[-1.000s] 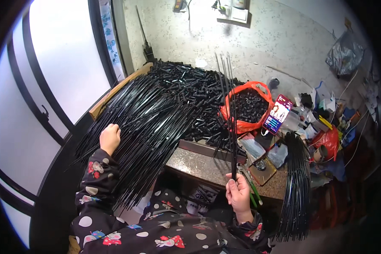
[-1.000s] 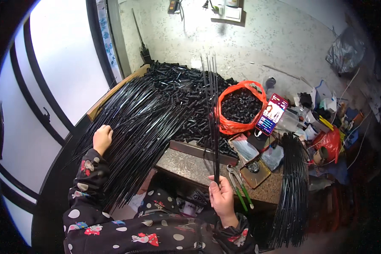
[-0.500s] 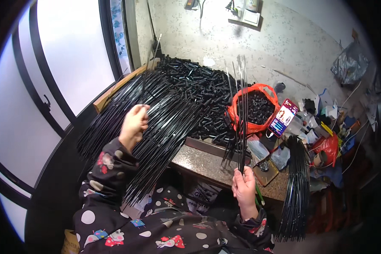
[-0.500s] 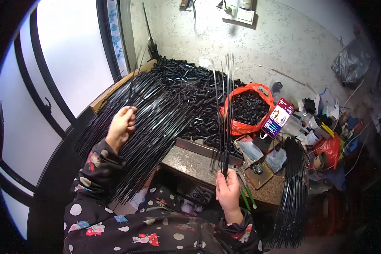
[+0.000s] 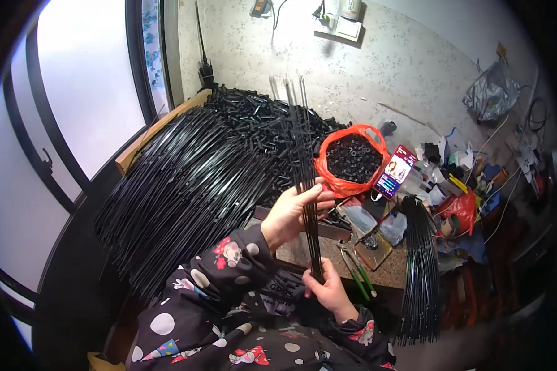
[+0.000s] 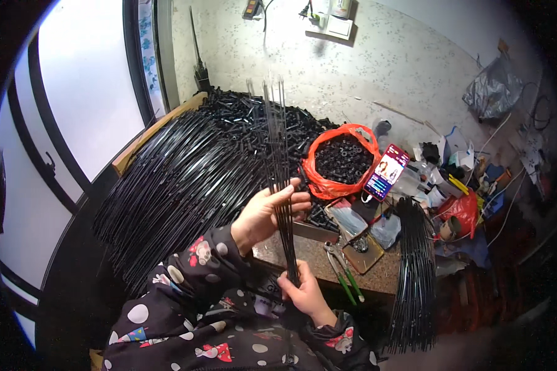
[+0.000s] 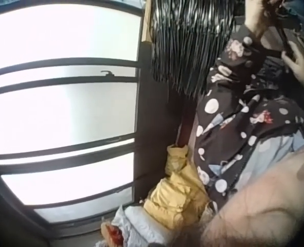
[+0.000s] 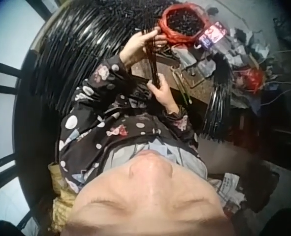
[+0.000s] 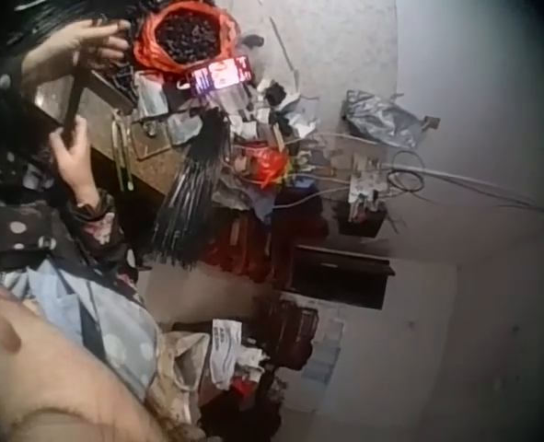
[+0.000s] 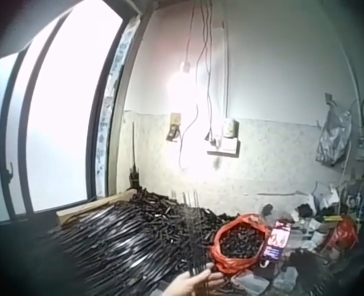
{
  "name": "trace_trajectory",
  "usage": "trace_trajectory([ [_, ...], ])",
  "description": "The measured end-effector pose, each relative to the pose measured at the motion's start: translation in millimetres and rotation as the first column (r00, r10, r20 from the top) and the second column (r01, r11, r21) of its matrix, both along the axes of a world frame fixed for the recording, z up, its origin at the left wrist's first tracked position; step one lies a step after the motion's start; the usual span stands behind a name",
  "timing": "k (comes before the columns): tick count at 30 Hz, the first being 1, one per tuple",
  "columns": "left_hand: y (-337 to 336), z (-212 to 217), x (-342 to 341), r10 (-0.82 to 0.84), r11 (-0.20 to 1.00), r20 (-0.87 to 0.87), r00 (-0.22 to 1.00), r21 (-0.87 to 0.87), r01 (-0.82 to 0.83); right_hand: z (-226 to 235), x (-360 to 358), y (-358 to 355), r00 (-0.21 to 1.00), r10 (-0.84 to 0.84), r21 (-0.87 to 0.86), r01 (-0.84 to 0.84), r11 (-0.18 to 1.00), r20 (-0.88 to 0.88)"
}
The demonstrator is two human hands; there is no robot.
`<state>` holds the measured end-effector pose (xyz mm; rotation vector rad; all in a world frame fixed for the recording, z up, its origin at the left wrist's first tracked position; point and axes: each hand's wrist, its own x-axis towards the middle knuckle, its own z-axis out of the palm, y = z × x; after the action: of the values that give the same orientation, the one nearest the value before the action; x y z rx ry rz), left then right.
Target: Attaching small electrical or mechanical components to the ends of pre-cut black wires using pliers and hand assembly.
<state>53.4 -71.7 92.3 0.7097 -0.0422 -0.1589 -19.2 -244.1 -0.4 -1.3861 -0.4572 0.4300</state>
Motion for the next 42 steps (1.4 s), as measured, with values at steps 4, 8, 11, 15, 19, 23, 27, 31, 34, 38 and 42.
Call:
trace_trajectory([
  [4, 17, 9, 18, 0.009, 0.986, 0.119, 0.993, 0.162, -0.028, -21, -13, -28, 0.979, -0.074, -0.154, 0.045, 0.987, -0.190],
  [8, 39, 15, 25, 0.081, 0.980, 0.169, 0.982, 0.166, -0.110, -62, -29, -67, 0.934, -0.269, -0.413, 0.347, 0.842, 0.236],
  [11, 57, 20, 19, 0.117, 0.976, 0.139, 0.983, 0.167, -0.139, -86, -40, -90, 0.859, -0.218, -0.413, 0.427, 0.804, 0.464],
  [15, 41, 13, 9, 0.021, 0.981, 0.166, 0.986, 0.189, -0.052, -65, -40, -95, 0.848, -0.372, -0.377, 0.508, 0.775, 0.377],
  [19, 22, 9, -5, -0.077, 0.978, 0.150, 0.986, 0.203, 0.045, -37, -12, -48, 0.904, -0.169, -0.195, 0.261, 0.945, 0.393],
  [23, 0, -6, -10, -0.280, 0.889, 0.163, 0.946, 0.416, 0.191, -13, 30, -27, 0.984, -0.147, 0.173, 0.162, 0.971, -0.096],
  [27, -3, -36, -29, -0.589, 0.511, 0.458, 0.666, 0.849, -0.133, -1, 72, -14, 0.697, 0.354, 0.531, 0.046, 0.846, -0.624],
  [31, -6, -69, -43, -0.640, 0.572, 0.620, 0.454, 0.779, -0.258, 14, 118, 9, 0.664, 0.330, 0.494, 0.069, 0.867, -0.671],
  [34, -1, -106, -35, -0.613, 0.527, 0.630, 0.477, 0.776, -0.347, 12, 157, 20, 0.850, -0.053, 0.229, 0.200, 0.953, -0.523],
  [38, 5, -147, -19, -0.464, 0.447, 0.574, 0.674, 0.809, -0.382, -17, 183, 5, 0.871, -0.480, 0.085, 0.488, 0.869, -0.103],
  [42, 16, -186, -20, -0.525, 0.129, 0.603, 0.600, 0.754, -0.644, 48, 105, -3, 0.968, 0.206, 0.530, -0.100, 0.842, -0.143],
])
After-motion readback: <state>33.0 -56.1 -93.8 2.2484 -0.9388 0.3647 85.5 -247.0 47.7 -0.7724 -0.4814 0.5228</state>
